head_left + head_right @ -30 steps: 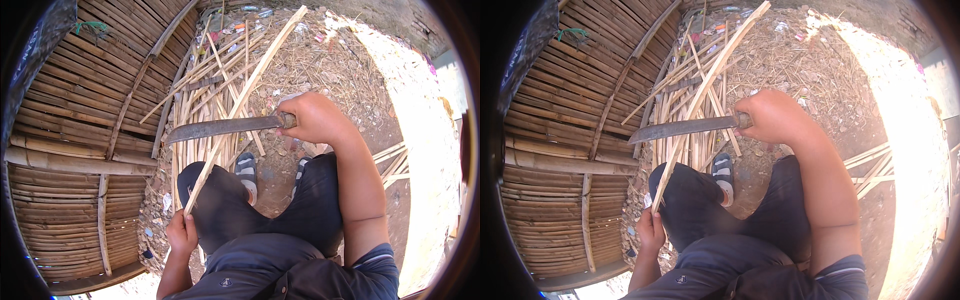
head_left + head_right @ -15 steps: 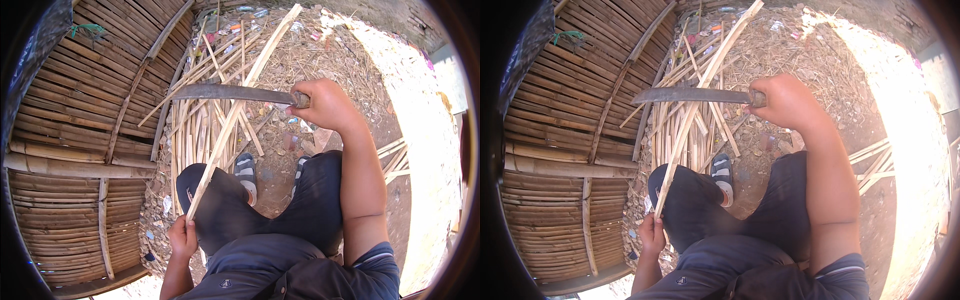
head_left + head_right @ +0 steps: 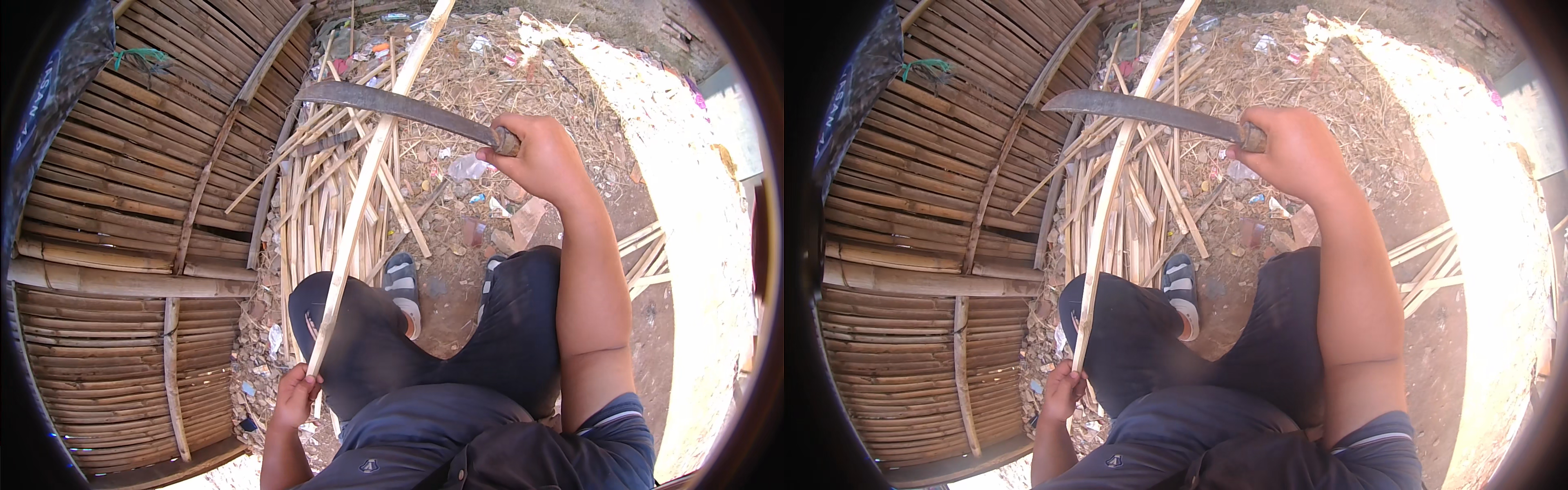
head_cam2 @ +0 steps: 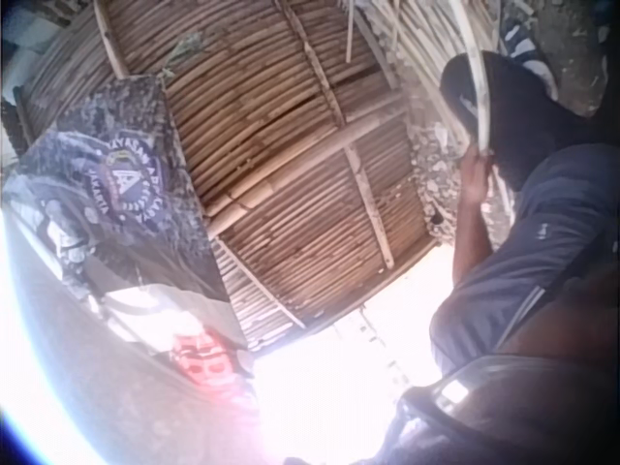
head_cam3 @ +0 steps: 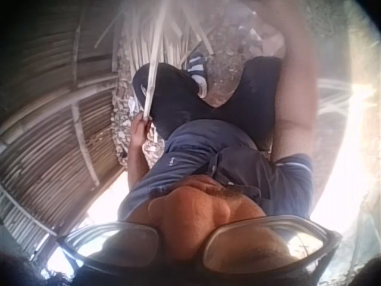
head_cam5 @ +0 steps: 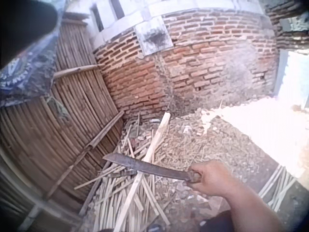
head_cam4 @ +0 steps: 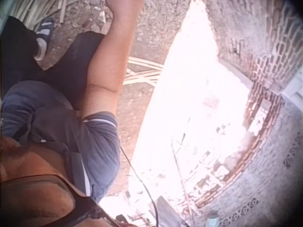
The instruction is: The person carves a thin strip of bamboo using a large blade, shaving off layers to smooth the surface while holding the bamboo by hand.
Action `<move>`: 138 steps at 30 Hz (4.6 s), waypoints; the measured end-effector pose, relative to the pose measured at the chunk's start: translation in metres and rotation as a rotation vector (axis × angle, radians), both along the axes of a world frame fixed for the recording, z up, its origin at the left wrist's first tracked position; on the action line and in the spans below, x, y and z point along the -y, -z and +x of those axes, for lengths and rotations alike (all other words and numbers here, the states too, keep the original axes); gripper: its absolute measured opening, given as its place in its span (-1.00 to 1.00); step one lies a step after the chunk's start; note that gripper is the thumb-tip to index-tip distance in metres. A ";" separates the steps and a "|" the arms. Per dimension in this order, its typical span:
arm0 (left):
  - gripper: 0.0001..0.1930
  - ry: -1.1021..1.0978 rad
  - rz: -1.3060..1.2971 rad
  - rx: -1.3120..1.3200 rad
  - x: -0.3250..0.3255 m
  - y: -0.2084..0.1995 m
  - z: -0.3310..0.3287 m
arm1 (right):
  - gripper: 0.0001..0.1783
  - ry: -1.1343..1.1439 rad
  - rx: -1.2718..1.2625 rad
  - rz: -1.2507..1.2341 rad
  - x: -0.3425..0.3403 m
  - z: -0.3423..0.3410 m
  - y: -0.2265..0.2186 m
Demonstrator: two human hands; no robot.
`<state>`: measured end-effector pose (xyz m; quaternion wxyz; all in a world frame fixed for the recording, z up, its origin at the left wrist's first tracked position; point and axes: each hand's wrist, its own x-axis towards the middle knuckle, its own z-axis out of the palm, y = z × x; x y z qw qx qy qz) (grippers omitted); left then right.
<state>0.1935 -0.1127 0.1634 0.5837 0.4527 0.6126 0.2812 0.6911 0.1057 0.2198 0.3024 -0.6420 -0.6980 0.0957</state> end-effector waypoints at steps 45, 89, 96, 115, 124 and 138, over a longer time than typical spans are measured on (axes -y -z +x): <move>-0.77 0.053 -0.455 0.446 -0.002 -0.009 -0.047 | -0.49 0.146 -0.313 -0.065 -0.020 0.025 0.028; -0.75 -0.051 0.365 -0.435 -0.002 0.009 -0.049 | -0.51 0.083 -0.252 -0.036 -0.016 0.021 0.024; -0.84 0.074 0.210 -0.677 -0.064 -0.057 -0.032 | -0.34 0.166 -0.371 -0.096 -0.029 0.034 0.041; -0.68 0.656 0.629 -2.145 -0.238 -0.159 0.091 | -0.39 0.055 -0.300 -0.286 -0.030 0.024 0.073; -0.73 0.424 1.090 -2.234 -0.240 -0.196 0.082 | -0.41 0.038 -0.365 -0.374 -0.017 0.024 0.081; -0.35 -0.300 1.821 -0.032 -0.229 -0.105 0.083 | -0.38 0.070 -0.458 -0.376 -0.013 0.034 0.086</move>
